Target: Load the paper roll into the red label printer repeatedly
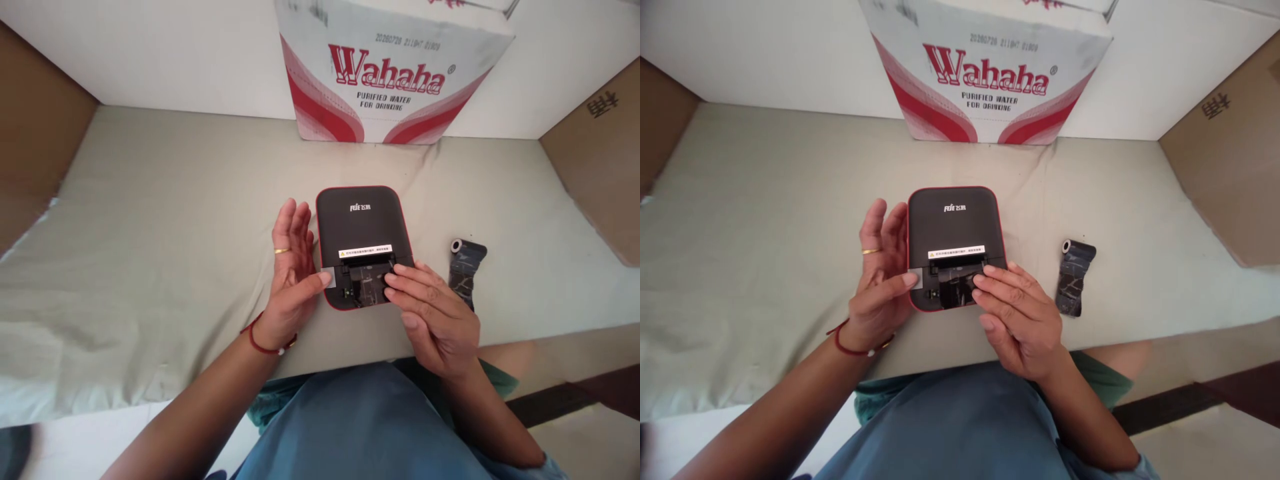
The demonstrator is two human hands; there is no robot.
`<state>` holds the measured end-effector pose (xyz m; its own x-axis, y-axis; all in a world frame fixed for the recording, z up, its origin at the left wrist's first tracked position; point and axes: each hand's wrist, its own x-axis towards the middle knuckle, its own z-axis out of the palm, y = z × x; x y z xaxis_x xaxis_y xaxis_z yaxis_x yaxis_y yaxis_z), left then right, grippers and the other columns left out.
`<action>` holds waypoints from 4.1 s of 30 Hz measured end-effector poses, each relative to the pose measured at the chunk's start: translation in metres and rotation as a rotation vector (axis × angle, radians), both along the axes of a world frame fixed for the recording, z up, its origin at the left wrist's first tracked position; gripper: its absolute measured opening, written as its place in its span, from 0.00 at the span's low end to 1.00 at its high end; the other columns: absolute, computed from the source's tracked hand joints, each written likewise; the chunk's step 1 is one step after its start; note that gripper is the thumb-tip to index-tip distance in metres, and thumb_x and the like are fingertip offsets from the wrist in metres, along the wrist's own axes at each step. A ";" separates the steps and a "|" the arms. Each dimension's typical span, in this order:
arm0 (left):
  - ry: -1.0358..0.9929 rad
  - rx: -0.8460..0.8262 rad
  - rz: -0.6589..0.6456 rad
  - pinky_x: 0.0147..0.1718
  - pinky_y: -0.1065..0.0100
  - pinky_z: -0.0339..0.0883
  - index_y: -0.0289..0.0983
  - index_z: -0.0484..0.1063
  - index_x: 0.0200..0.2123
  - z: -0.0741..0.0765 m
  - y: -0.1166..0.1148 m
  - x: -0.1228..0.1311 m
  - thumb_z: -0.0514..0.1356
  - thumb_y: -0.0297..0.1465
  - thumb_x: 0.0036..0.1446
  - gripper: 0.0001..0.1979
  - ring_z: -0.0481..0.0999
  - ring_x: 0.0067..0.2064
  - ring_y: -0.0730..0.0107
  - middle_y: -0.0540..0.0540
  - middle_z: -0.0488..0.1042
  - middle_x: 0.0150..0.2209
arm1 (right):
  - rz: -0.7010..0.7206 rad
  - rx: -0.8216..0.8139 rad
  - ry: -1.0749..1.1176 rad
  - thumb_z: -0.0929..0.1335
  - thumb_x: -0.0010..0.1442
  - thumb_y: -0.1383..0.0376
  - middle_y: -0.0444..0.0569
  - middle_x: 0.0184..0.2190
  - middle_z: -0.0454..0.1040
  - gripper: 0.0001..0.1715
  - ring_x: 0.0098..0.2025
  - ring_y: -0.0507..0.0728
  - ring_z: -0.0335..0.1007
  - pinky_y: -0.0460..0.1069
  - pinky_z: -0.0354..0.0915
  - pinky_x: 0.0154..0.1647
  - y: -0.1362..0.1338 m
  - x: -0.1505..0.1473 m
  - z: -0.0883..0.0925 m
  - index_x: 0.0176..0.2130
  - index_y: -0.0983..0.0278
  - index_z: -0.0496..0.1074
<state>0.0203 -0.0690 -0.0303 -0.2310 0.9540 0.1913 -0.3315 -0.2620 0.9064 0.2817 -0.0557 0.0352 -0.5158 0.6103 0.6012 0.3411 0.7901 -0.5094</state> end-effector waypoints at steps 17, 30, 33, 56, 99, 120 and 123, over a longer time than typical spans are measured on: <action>-0.149 0.034 -0.120 0.91 0.38 0.35 0.67 0.61 0.82 -0.023 0.010 0.010 0.82 0.46 0.57 0.55 0.38 0.93 0.42 0.57 0.54 0.90 | -0.048 -0.191 -0.040 0.71 0.81 0.65 0.51 0.55 0.94 0.14 0.57 0.62 0.94 0.58 0.85 0.66 0.025 -0.002 0.039 0.52 0.58 0.90; -0.237 0.019 -0.114 0.82 0.42 0.63 0.56 0.72 0.76 -0.017 0.017 0.014 0.80 0.41 0.53 0.48 0.65 0.83 0.39 0.48 0.70 0.81 | -0.184 -0.201 -1.269 0.72 0.77 0.65 0.62 0.54 0.92 0.19 0.52 0.73 0.89 0.57 0.70 0.42 0.108 -0.107 0.082 0.61 0.58 0.88; -0.259 0.008 -0.106 0.82 0.43 0.63 0.57 0.74 0.75 -0.018 0.017 0.014 0.80 0.40 0.53 0.47 0.66 0.83 0.42 0.49 0.72 0.80 | -0.179 -0.220 -1.202 0.70 0.78 0.65 0.59 0.55 0.92 0.18 0.52 0.71 0.89 0.56 0.69 0.43 0.107 -0.097 0.081 0.60 0.58 0.88; -0.229 0.013 -0.100 0.81 0.43 0.64 0.56 0.76 0.73 -0.018 0.020 0.012 0.80 0.41 0.54 0.44 0.67 0.82 0.41 0.48 0.75 0.77 | -0.148 -0.186 -1.174 0.71 0.70 0.69 0.59 0.50 0.92 0.17 0.48 0.71 0.88 0.56 0.63 0.38 0.109 -0.092 0.077 0.55 0.62 0.85; -0.242 -0.038 -0.166 0.82 0.48 0.65 0.54 0.79 0.71 -0.007 0.017 0.014 0.80 0.40 0.56 0.40 0.67 0.83 0.45 0.50 0.75 0.78 | -0.142 -0.755 -0.319 0.81 0.70 0.47 0.50 0.50 0.92 0.23 0.46 0.66 0.91 0.57 0.85 0.45 0.082 0.084 0.106 0.59 0.52 0.87; -0.227 -0.047 -0.129 0.76 0.50 0.74 0.53 0.82 0.68 -0.005 0.020 0.011 0.79 0.36 0.53 0.37 0.73 0.78 0.47 0.50 0.78 0.76 | -0.488 -0.432 -0.677 0.69 0.72 0.53 0.57 0.51 0.92 0.24 0.51 0.70 0.85 0.66 0.80 0.55 0.127 0.147 -0.003 0.55 0.56 0.91; -0.241 -0.041 -0.126 0.77 0.50 0.73 0.53 0.83 0.67 -0.004 0.019 0.011 0.78 0.35 0.53 0.37 0.72 0.79 0.46 0.50 0.78 0.75 | -0.400 -0.457 -0.710 0.72 0.71 0.48 0.58 0.52 0.92 0.26 0.50 0.71 0.83 0.67 0.79 0.56 0.123 0.141 -0.005 0.58 0.56 0.91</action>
